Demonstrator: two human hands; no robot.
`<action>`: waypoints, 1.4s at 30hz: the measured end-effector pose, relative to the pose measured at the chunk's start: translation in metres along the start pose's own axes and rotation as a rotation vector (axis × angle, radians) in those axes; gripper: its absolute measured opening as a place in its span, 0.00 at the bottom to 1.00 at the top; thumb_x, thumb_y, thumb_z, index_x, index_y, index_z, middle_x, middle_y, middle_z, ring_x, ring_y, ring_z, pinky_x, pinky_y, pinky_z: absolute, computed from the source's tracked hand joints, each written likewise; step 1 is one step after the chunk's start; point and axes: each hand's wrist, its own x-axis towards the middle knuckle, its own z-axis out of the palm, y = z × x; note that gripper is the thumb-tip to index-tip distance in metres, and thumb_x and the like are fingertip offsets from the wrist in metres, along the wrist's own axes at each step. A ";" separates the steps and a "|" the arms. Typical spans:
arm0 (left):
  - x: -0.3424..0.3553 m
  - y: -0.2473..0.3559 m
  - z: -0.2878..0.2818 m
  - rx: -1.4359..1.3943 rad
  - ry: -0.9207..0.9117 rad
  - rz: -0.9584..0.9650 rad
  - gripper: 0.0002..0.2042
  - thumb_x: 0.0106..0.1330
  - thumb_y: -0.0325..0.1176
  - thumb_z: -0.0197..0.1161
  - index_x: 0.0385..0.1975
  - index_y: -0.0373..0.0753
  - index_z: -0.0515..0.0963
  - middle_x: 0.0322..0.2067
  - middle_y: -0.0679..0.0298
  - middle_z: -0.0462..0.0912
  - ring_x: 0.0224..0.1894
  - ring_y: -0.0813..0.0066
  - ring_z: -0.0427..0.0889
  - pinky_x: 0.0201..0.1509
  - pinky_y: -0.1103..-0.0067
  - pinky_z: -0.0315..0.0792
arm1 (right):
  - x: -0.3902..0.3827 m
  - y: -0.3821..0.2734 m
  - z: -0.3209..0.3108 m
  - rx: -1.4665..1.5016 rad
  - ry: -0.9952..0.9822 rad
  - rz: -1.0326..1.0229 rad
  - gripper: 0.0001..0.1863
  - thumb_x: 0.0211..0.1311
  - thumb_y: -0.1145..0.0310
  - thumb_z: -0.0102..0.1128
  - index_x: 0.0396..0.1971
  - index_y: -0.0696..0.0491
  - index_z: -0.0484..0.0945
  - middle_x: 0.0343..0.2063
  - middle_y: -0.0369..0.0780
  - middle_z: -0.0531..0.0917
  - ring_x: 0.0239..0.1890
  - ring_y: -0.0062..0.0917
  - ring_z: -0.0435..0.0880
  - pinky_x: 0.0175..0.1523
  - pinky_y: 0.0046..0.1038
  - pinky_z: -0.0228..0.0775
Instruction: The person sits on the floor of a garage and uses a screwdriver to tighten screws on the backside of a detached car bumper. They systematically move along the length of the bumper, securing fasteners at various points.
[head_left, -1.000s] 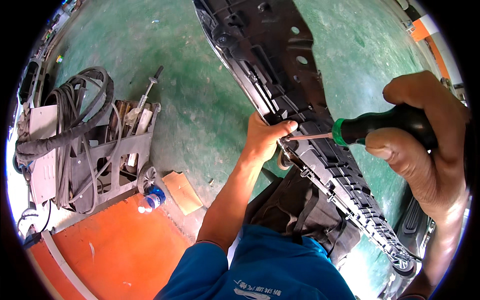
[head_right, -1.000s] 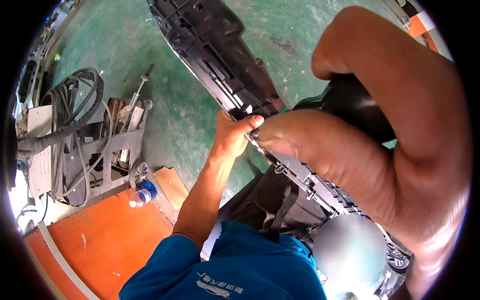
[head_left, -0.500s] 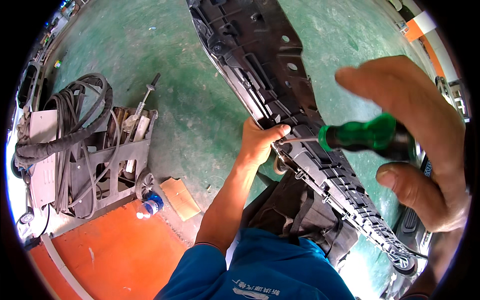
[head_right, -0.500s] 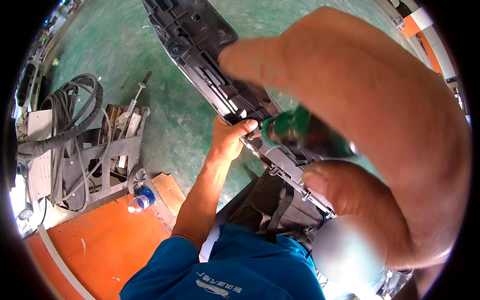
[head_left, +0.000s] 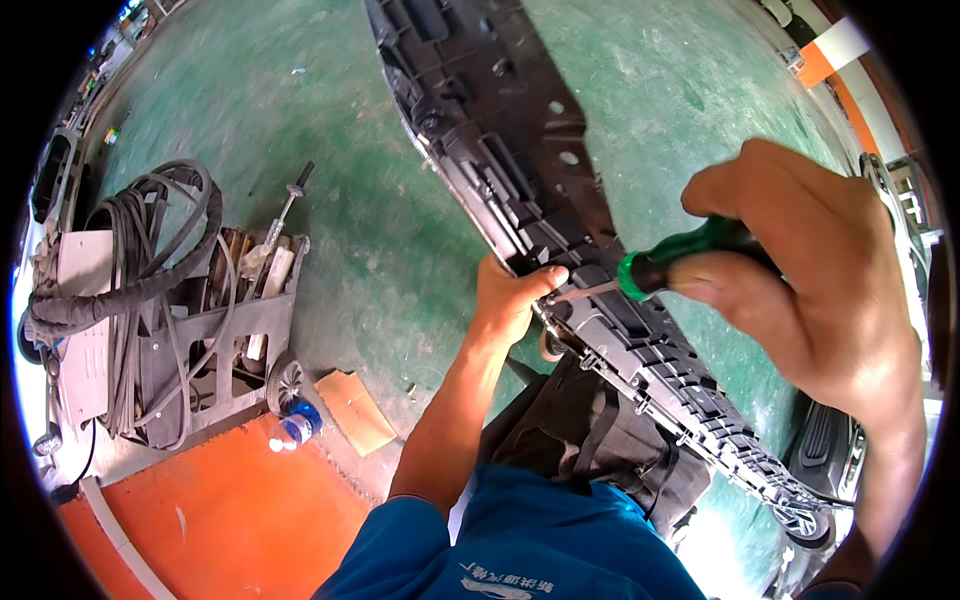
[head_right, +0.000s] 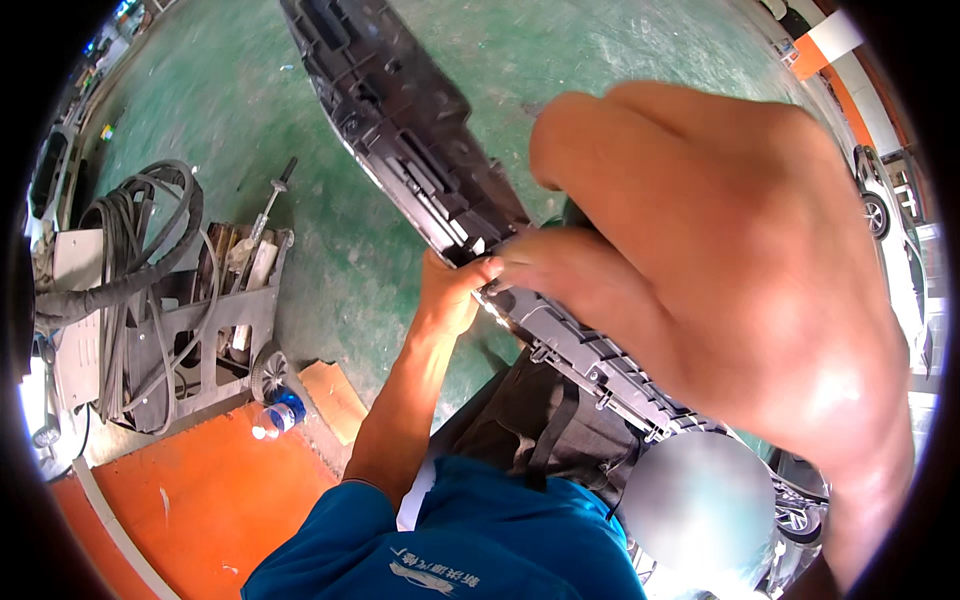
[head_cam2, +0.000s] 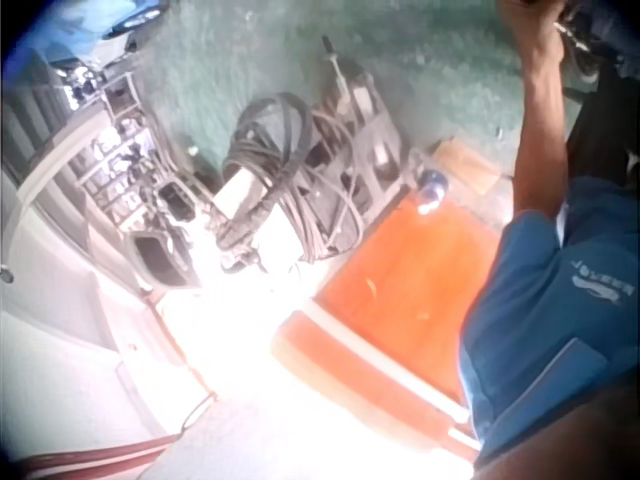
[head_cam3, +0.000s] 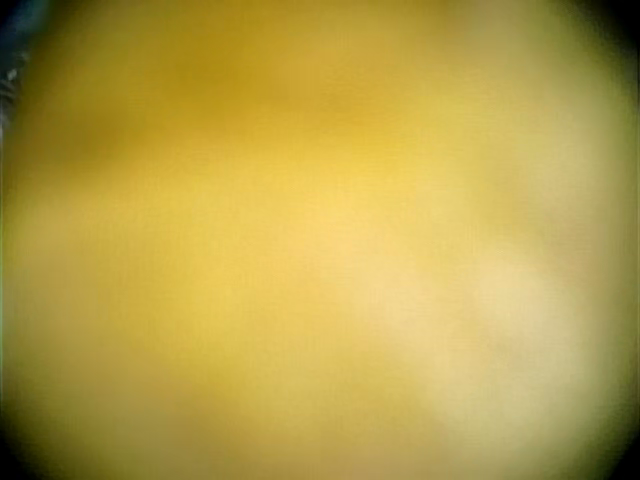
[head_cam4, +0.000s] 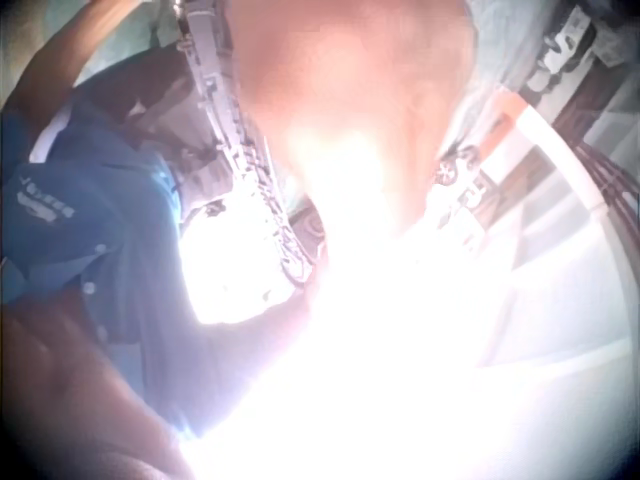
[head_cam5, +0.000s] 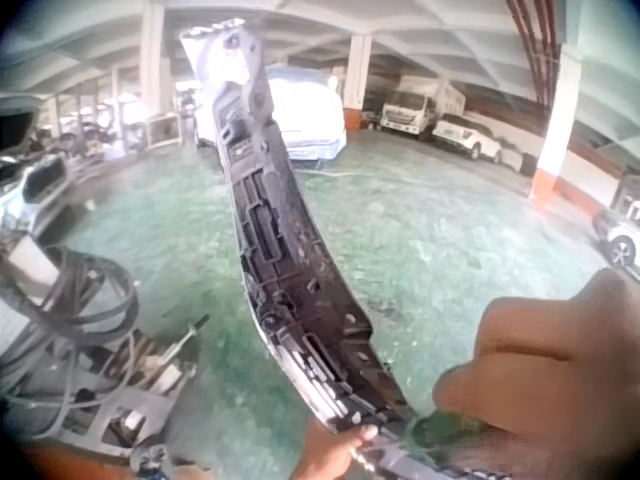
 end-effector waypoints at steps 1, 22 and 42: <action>0.001 -0.005 -0.003 -0.022 -0.003 -0.019 0.16 0.55 0.16 0.73 0.44 0.32 0.83 0.38 0.65 0.87 0.37 0.76 0.85 0.44 0.76 0.80 | -0.002 -0.003 -0.001 0.030 -0.037 0.130 0.19 0.71 0.57 0.61 0.43 0.61 0.79 0.38 0.50 0.81 0.27 0.32 0.83 0.26 0.31 0.67; 0.006 -0.009 -0.015 0.010 -0.016 0.034 0.21 0.56 0.18 0.70 0.51 0.32 0.79 0.43 0.62 0.85 0.42 0.72 0.86 0.47 0.74 0.81 | 0.002 -0.019 0.019 -0.026 0.180 0.013 0.19 0.62 0.58 0.71 0.41 0.59 0.79 0.36 0.44 0.80 0.19 0.40 0.79 0.23 0.41 0.70; 0.068 -0.054 -0.144 0.252 0.021 -0.035 0.25 0.67 0.40 0.69 0.56 0.27 0.78 0.54 0.54 0.81 0.53 0.62 0.81 0.58 0.64 0.78 | 0.050 0.001 0.052 0.005 0.350 -0.183 0.16 0.65 0.58 0.66 0.41 0.56 0.79 0.35 0.42 0.79 0.30 0.39 0.82 0.29 0.41 0.73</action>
